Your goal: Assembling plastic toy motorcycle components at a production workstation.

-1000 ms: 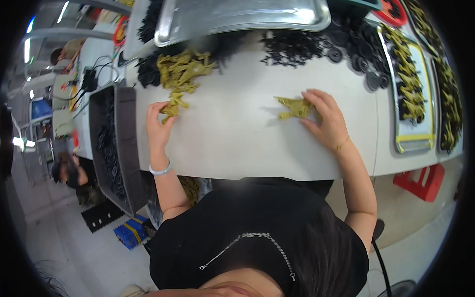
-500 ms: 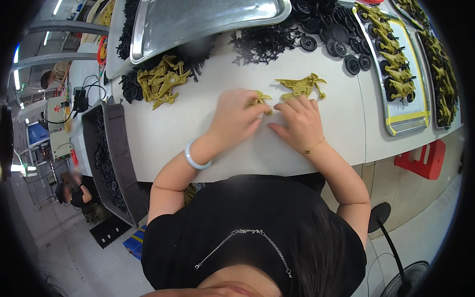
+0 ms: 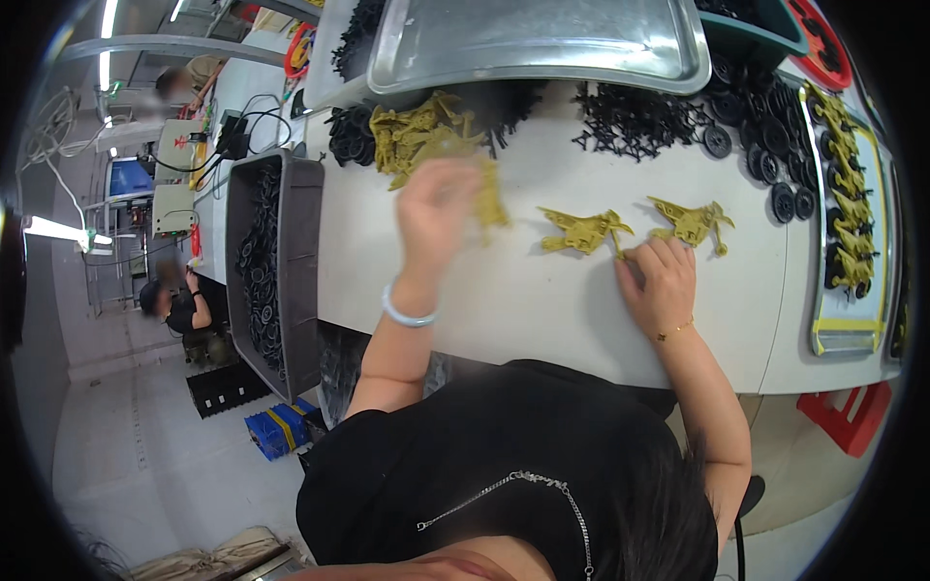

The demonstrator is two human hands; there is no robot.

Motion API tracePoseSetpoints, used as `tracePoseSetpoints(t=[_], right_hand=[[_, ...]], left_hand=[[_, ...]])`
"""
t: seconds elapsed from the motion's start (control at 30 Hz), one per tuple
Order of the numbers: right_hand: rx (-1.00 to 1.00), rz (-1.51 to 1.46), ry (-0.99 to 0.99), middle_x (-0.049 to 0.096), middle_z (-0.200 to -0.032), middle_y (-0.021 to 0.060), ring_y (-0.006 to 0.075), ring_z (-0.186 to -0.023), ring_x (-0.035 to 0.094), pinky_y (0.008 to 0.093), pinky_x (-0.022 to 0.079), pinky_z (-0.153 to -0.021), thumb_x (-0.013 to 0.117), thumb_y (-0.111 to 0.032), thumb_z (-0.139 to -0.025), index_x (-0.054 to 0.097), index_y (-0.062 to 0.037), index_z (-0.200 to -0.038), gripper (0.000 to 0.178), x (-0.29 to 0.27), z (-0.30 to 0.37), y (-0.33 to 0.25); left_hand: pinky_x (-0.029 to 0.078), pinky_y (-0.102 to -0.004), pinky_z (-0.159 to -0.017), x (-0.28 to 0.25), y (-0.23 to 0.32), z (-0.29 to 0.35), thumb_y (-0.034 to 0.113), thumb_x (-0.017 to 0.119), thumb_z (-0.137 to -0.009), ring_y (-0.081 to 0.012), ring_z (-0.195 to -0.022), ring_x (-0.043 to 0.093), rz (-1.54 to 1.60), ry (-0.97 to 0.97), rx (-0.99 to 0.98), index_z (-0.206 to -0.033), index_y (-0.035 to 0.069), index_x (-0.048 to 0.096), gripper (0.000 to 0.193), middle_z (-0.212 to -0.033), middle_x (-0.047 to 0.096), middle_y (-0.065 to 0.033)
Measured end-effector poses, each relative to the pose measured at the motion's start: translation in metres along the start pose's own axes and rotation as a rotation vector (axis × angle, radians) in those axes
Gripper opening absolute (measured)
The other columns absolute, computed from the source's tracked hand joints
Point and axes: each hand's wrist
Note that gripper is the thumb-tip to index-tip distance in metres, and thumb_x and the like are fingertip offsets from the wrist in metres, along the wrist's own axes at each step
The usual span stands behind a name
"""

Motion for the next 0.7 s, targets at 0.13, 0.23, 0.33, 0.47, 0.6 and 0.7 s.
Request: tracePoseSetpoints(t=[0.13,0.23,0.33,0.47,0.6,0.7], right_hand=[[0.075,-0.025,0.016,0.051,-0.07,0.0042,0.024,-0.071,0.049,0.0354,0.036,-0.066,0.071,-0.008,-0.067,0.057,-0.0088,-0.073,0.015,0.0,-0.003,0.003],[0.148,-0.056,-0.015,0.048,-0.068,0.0033,0.022,-0.068,0.047,0.0342,0.036,-0.065,0.071,-0.008,-0.068,0.057,-0.0086,-0.072,0.015,-0.001,-0.006,0.003],[0.149,-0.031,-0.003,0.047,-0.066,0.0031,0.0212,-0.068,0.046,0.034,0.036,-0.065,0.071,-0.009,-0.068,0.057,-0.0084,-0.073,0.014,-0.003,-0.006,0.002],[0.137,0.025,0.044,0.047,-0.066,0.0031,0.021,-0.068,0.046,0.0336,0.036,-0.066,0.072,-0.011,-0.069,0.059,-0.0086,-0.075,0.014,-0.003,-0.003,0.003],[0.156,-0.006,0.077,0.049,-0.068,0.0035,0.021,-0.066,0.045,0.0332,0.036,-0.067,0.072,-0.012,-0.07,0.061,-0.009,-0.083,0.018,-0.005,-0.005,0.002],[0.194,-0.066,0.073,0.049,-0.068,0.0037,0.0208,-0.065,0.044,0.0332,0.036,-0.067,0.072,-0.012,-0.07,0.062,-0.0092,-0.088,0.02,-0.005,-0.007,0.004]], left_hand=[[0.049,-0.0222,-0.063,-0.092,-0.07,0.024,0.001,0.064,-0.083,-0.0094,-0.076,0.06,-0.031,0.082,-0.54,-0.094,0.002,0.065,0.011,-0.091,0.06,-0.0049],[0.049,-0.0267,-0.071,-0.122,-0.099,0.039,0.004,0.068,-0.08,-0.0146,-0.084,0.061,-0.033,0.145,-0.614,-0.098,0.003,0.064,0.018,-0.094,0.061,-0.0071],[0.047,-0.0332,-0.077,-0.116,-0.088,0.018,0.009,0.07,-0.078,-0.0183,-0.097,0.059,-0.659,0.308,-0.233,-0.104,0.004,0.063,0.027,-0.098,0.065,-0.0049],[0.045,-0.0367,-0.082,-0.096,-0.092,-0.026,0.014,0.072,-0.075,-0.0212,-0.1,0.059,-0.91,0.27,-0.148,-0.105,0.005,0.064,0.032,-0.096,0.066,-0.0083],[0.046,-0.0368,-0.081,-0.106,-0.132,-0.034,0.017,0.07,-0.076,-0.027,-0.092,0.06,-0.756,0.184,-0.278,-0.102,0.007,0.064,0.028,-0.091,0.066,-0.0084],[0.047,-0.0356,-0.08,-0.114,-0.123,-0.025,0.016,0.069,-0.077,-0.0268,-0.088,0.061,-0.673,0.299,-0.253,-0.1,0.005,0.063,0.027,-0.088,0.066,-0.0091]])
Point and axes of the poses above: each hand's wrist, its own z-axis away from the middle knuckle, its own x-axis out of the palm, y = z × x
